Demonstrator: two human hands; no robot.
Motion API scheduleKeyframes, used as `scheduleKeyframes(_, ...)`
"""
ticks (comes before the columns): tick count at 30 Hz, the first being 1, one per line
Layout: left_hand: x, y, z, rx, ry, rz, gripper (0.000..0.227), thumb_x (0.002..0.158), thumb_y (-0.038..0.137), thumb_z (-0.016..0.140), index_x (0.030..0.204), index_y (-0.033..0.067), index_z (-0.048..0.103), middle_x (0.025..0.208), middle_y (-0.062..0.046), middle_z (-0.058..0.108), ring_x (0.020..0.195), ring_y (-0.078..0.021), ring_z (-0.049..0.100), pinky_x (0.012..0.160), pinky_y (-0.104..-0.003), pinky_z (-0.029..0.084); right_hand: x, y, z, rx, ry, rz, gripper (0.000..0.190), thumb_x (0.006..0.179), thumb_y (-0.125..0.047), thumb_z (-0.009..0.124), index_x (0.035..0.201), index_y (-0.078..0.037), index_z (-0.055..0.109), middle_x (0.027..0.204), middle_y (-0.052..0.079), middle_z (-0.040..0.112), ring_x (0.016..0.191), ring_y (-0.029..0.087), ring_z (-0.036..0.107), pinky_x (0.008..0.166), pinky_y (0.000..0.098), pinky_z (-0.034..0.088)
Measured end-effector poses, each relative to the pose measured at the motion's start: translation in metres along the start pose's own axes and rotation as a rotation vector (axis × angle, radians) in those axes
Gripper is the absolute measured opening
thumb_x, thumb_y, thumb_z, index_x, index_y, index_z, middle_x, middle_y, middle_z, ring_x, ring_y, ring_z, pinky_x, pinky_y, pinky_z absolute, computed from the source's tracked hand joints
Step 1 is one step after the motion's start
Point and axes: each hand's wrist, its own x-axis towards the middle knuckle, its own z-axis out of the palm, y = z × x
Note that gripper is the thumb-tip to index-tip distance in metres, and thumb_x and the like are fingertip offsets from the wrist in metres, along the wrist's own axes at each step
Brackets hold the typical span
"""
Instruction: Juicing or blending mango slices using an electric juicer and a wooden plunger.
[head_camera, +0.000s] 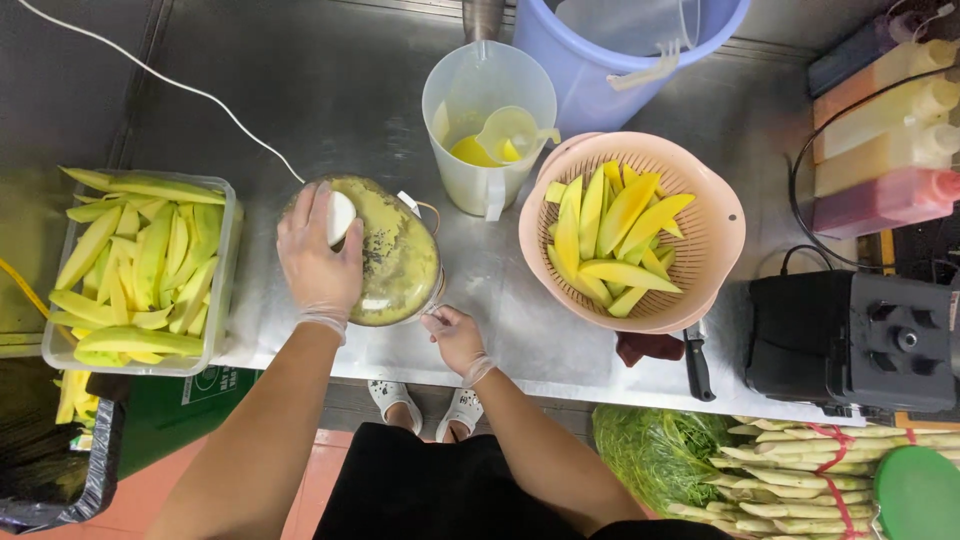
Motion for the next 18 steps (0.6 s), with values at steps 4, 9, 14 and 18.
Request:
scheduleKeyframes(4,-0.0003,-0.0008,0.0000,0.005,0.010,0.010,0.055,0.092,0.020,0.076,0.143,0.0044,0.060,0.149,-0.015,0.056,0.130,-0.0395,0.052,0.112,-0.050,0.040,0.0011,0.0036,0.0012,-0.019,0.008,-0.013,0.025,0.094,-0.025,0.071,0.090,0.000,0.071,0.070,0.002,0.064,0.064,0.009,0.057,0.063,0.0259,0.048)
scheduleKeyframes(9,-0.0001,-0.0004,0.0008,0.004,-0.004,0.003,0.054,0.093,0.020,0.076,0.142,0.0044,0.060,0.150,-0.014,0.056,0.130,-0.0393,0.052,0.112,-0.049,0.040,0.0009,0.0031,0.0005,-0.014,0.014,-0.018,0.025,0.094,-0.025,0.070,0.091,-0.001,0.071,0.070,0.002,0.064,0.064,0.009,0.057,0.064,0.0260,0.049)
scheduleKeyframes(14,0.0000,0.0006,-0.0018,0.004,0.007,0.012,0.055,0.093,0.020,0.076,0.143,0.0043,0.059,0.150,-0.015,0.055,0.132,-0.0393,0.051,0.114,-0.049,0.039,0.0014,0.0024,0.0019,0.020,0.004,-0.023,0.022,0.093,-0.024,0.070,0.093,-0.002,0.072,0.071,0.000,0.065,0.064,0.008,0.058,0.063,0.0250,0.049)
scheduleKeyframes(18,0.0007,0.0020,-0.0030,-0.006,0.002,-0.013,0.056,0.093,0.020,0.076,0.144,0.0056,0.059,0.150,-0.014,0.055,0.132,-0.0390,0.051,0.114,-0.049,0.039,0.0034,0.0059,0.0019,0.000,0.003,0.010,0.023,0.093,-0.024,0.070,0.093,-0.001,0.072,0.071,0.001,0.065,0.064,0.008,0.057,0.063,0.0250,0.048)
